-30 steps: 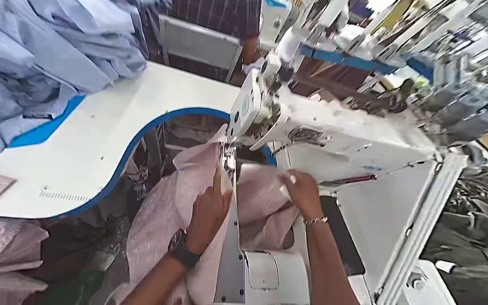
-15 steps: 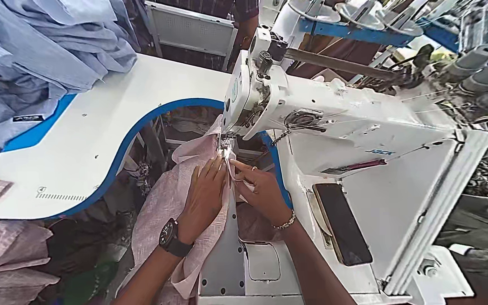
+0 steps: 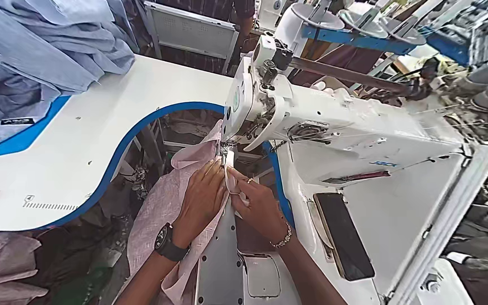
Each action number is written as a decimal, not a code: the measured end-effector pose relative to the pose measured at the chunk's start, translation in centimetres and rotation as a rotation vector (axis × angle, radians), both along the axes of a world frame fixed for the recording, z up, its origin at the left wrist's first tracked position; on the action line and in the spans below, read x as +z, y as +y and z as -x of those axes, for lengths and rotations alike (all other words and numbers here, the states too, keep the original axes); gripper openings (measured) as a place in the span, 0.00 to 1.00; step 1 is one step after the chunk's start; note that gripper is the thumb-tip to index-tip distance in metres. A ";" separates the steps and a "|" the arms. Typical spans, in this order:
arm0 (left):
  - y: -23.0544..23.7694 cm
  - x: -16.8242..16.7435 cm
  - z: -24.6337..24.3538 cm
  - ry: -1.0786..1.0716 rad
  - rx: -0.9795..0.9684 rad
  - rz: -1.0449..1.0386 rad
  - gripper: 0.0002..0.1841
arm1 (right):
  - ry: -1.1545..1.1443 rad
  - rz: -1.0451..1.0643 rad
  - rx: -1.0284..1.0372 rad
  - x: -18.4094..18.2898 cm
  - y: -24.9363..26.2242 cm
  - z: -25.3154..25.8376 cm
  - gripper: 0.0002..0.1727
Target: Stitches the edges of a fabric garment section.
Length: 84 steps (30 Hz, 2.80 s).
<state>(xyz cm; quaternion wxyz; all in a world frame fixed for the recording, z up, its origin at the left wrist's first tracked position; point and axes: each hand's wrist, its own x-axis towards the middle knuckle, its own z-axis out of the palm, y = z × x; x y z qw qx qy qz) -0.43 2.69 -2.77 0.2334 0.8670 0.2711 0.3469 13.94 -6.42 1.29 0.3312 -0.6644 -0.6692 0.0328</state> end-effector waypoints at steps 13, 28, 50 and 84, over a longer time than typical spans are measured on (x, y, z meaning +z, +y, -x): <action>-0.6 0.4 0.2 -0.157 -0.078 0.132 0.19 | 0.500 0.178 0.102 -0.2 1.9 0.2 0.10; 0.2 0.6 -1.4 -0.198 -0.035 0.207 0.18 | 0.189 -0.088 -0.157 -0.5 1.5 2.6 0.07; -8.0 0.8 4.8 -0.305 0.040 0.417 0.13 | -0.468 0.097 -0.178 4.2 -5.3 10.4 0.10; -4.3 0.8 13.8 0.023 -0.073 0.503 0.15 | -0.109 1.044 -0.058 1.2 -6.9 0.3 0.13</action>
